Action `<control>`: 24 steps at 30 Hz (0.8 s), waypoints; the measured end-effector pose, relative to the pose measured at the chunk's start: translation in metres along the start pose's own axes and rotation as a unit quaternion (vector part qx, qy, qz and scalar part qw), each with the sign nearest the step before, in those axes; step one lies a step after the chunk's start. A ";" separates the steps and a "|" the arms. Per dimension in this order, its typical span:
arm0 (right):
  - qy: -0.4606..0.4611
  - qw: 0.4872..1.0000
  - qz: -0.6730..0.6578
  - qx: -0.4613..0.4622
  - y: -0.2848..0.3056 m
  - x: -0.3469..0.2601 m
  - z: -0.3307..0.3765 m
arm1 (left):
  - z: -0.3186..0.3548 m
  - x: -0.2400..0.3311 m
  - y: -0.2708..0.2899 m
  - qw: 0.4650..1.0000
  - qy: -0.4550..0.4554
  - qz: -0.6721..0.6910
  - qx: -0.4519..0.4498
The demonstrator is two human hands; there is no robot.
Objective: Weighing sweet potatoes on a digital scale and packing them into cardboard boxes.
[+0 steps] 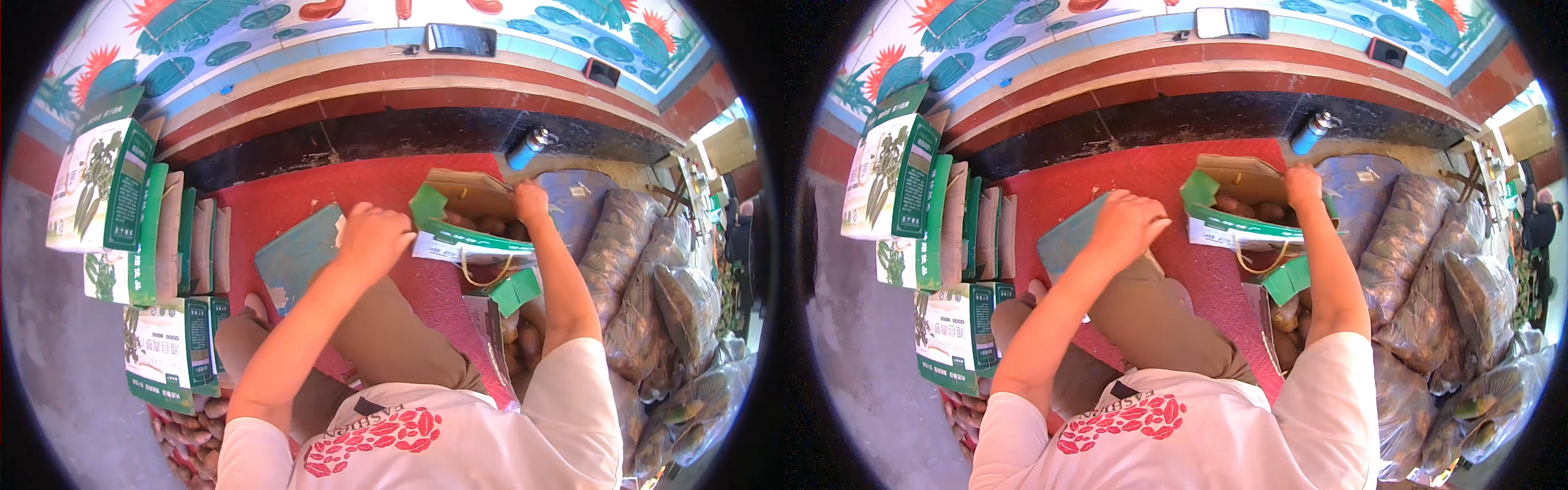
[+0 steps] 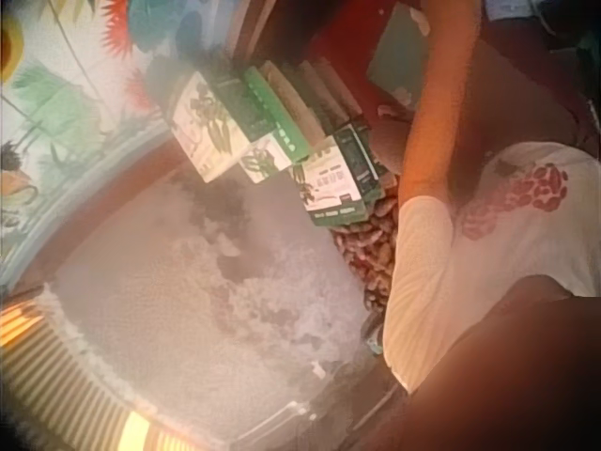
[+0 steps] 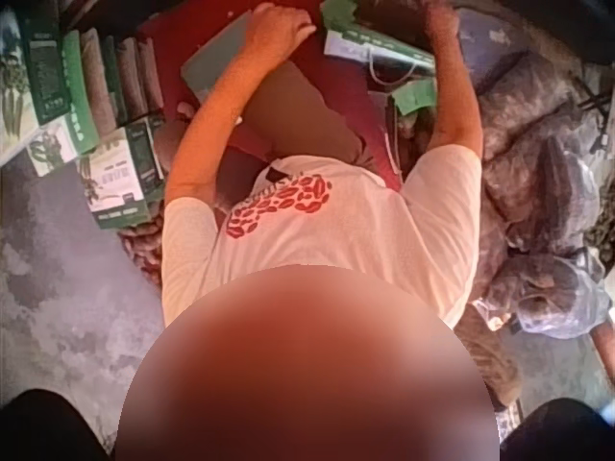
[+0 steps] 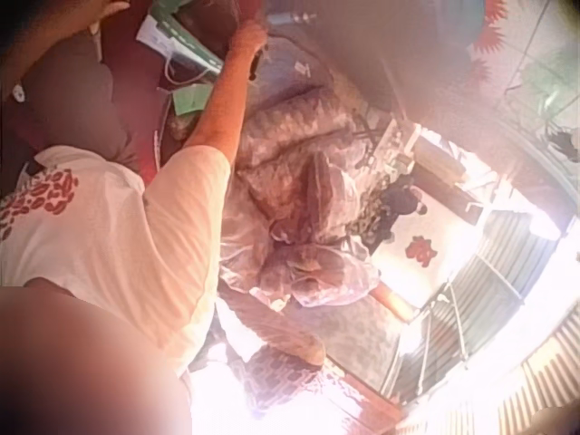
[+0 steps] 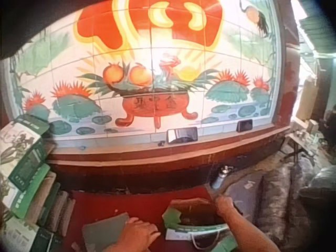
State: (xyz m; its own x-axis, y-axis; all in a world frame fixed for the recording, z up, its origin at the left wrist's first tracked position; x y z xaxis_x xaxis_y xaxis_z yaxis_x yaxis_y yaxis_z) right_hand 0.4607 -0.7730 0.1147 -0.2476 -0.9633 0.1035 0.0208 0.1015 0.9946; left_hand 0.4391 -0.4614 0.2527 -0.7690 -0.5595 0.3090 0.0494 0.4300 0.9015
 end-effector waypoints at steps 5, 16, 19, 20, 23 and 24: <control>0.016 1.000 -0.008 -0.012 0.005 -0.025 -0.015 | 0.054 -0.077 0.062 0.991 0.110 -0.056 0.054; 0.250 0.879 -0.335 0.230 0.169 -0.248 0.008 | 0.199 -0.199 0.082 0.908 0.370 -0.056 0.190; 0.295 0.831 -0.408 0.237 0.207 -0.314 0.031 | 0.205 -0.194 0.095 0.908 0.345 -0.058 0.229; 0.311 0.816 -0.437 0.217 0.211 -0.335 0.036 | 0.209 -0.194 0.100 0.904 0.352 -0.066 0.235; 0.350 0.785 -0.476 0.187 0.218 -0.392 0.055 | 0.222 -0.195 0.108 0.895 0.383 -0.081 0.215; 0.362 0.778 -0.487 0.166 0.217 -0.408 0.061 | 0.226 -0.198 0.112 0.893 0.386 -0.060 0.224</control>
State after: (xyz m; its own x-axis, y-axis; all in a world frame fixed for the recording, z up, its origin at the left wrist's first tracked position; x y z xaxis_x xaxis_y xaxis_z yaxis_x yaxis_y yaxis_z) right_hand 0.5075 -0.3425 0.2883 0.6222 -0.4987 -0.6034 -0.1155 -0.8208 0.5593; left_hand 0.4533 -0.1425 0.2241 -0.0751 -0.8684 0.4902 -0.3963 0.4771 0.7844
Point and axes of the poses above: each hand's wrist, its own z-axis away from the middle knuckle, its own y-axis out of the back of the hand, x = y × z, the point moved 10 cm from there along -z, towards the middle knuckle, and after that the axes turned 5 degrees about -z, right-handed, at the moved point
